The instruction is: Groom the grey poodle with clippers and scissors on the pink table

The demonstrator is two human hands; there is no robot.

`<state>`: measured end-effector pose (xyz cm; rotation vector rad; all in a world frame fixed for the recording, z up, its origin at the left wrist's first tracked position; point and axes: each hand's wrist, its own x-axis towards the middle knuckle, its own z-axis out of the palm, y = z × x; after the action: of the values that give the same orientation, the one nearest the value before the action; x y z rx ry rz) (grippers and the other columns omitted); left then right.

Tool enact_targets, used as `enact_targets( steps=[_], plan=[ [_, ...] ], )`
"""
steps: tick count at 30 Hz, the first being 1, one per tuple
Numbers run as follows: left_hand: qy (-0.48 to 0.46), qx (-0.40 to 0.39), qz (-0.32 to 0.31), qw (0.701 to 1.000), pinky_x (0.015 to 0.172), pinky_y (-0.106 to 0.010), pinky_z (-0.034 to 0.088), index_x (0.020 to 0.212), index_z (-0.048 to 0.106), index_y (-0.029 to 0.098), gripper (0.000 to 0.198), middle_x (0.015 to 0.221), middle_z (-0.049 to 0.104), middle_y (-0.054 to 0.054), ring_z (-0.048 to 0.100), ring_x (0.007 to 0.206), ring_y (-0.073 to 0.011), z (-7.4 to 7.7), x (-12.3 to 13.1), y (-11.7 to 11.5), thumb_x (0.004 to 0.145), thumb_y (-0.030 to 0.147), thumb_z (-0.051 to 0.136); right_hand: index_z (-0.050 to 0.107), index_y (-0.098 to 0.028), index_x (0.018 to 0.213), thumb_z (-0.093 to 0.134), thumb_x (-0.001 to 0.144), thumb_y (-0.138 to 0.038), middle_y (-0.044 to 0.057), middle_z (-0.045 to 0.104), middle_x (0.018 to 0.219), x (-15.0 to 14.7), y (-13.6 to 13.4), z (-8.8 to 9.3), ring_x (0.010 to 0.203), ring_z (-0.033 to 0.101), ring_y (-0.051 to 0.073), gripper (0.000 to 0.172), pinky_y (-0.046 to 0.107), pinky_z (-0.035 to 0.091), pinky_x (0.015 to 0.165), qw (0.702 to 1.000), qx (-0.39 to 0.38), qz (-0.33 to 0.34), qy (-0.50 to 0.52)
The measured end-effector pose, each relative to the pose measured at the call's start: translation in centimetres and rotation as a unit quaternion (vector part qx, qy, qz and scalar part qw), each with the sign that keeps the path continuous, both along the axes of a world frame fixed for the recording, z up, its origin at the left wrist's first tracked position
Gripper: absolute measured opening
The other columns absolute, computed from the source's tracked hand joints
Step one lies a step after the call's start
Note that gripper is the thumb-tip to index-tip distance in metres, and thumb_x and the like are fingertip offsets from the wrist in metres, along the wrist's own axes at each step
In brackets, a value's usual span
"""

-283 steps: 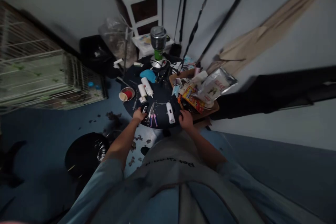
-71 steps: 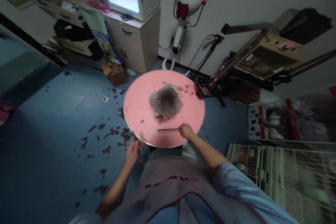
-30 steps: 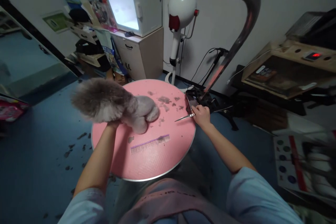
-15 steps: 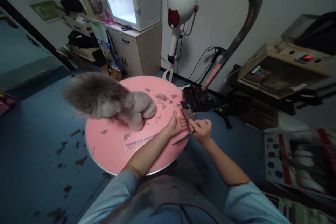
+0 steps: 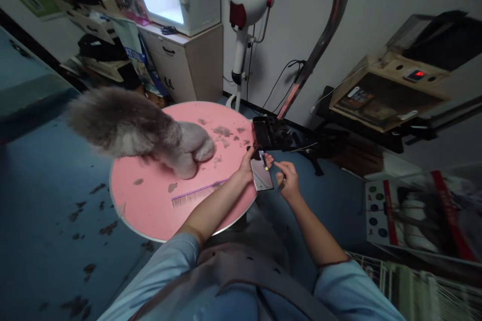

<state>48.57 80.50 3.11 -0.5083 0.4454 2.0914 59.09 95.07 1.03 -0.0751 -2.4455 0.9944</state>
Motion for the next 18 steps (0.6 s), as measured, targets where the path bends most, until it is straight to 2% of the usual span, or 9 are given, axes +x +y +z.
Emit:
enact_targets(
  steps=[4, 9, 14, 18],
  plan=[
    [0.002, 0.009, -0.014, 1.0, 0.076, -0.033, 0.053, 0.095, 0.065, 0.008, 0.058, 0.085, 0.071, -0.014, 0.069, 0.077, -0.0209, 0.7, 0.1, 0.2, 0.096, 0.062, 0.042, 0.079, -0.019, 0.1, 0.035, 0.089, -0.078, 0.015, 0.06, 0.113, -1.8, 0.4, 0.5, 0.11, 0.061, 0.029, 0.075, 0.047, 0.051, 0.098, 0.998, -0.035, 0.051, 0.008],
    [0.017, 0.006, -0.037, 0.999, 0.08, -0.036, 0.053, 0.095, 0.066, 0.009, 0.06, 0.084, 0.071, -0.013, 0.068, 0.074, -0.0214, 0.5, -0.2, 0.2, 0.093, 0.066, 0.045, 0.079, -0.019, 0.097, 0.034, 0.085, -0.084, 0.016, 0.053, 0.131, -2.6, 0.7, 0.3, 0.12, 0.059, 0.031, 0.08, 0.047, 0.051, 0.101, 0.994, -0.065, 0.082, -0.035],
    [0.041, 0.017, -0.041, 0.998, 0.08, -0.037, 0.053, 0.094, 0.066, 0.01, 0.06, 0.078, 0.07, -0.013, 0.068, 0.072, -0.0227, 0.3, -0.2, 0.6, 0.098, 0.061, 0.034, 0.075, -0.02, 0.112, 0.037, 0.089, -0.077, 0.017, 0.048, 0.142, -4.1, 1.2, 0.1, 0.121, 0.06, 0.029, 0.072, 0.049, 0.05, 0.104, 0.991, -0.079, 0.076, -0.075],
    [0.042, 0.026, -0.033, 0.998, 0.078, -0.034, 0.053, 0.097, 0.066, 0.008, 0.062, 0.078, 0.069, -0.014, 0.068, 0.071, -0.0216, 0.5, 0.0, 1.2, 0.099, 0.06, 0.033, 0.065, -0.017, 0.132, 0.033, 0.094, -0.069, 0.021, 0.052, 0.14, -5.5, 1.9, 0.0, 0.118, 0.061, 0.027, 0.071, 0.046, 0.053, 0.1, 0.997, -0.031, 0.049, -0.057]
  ],
)
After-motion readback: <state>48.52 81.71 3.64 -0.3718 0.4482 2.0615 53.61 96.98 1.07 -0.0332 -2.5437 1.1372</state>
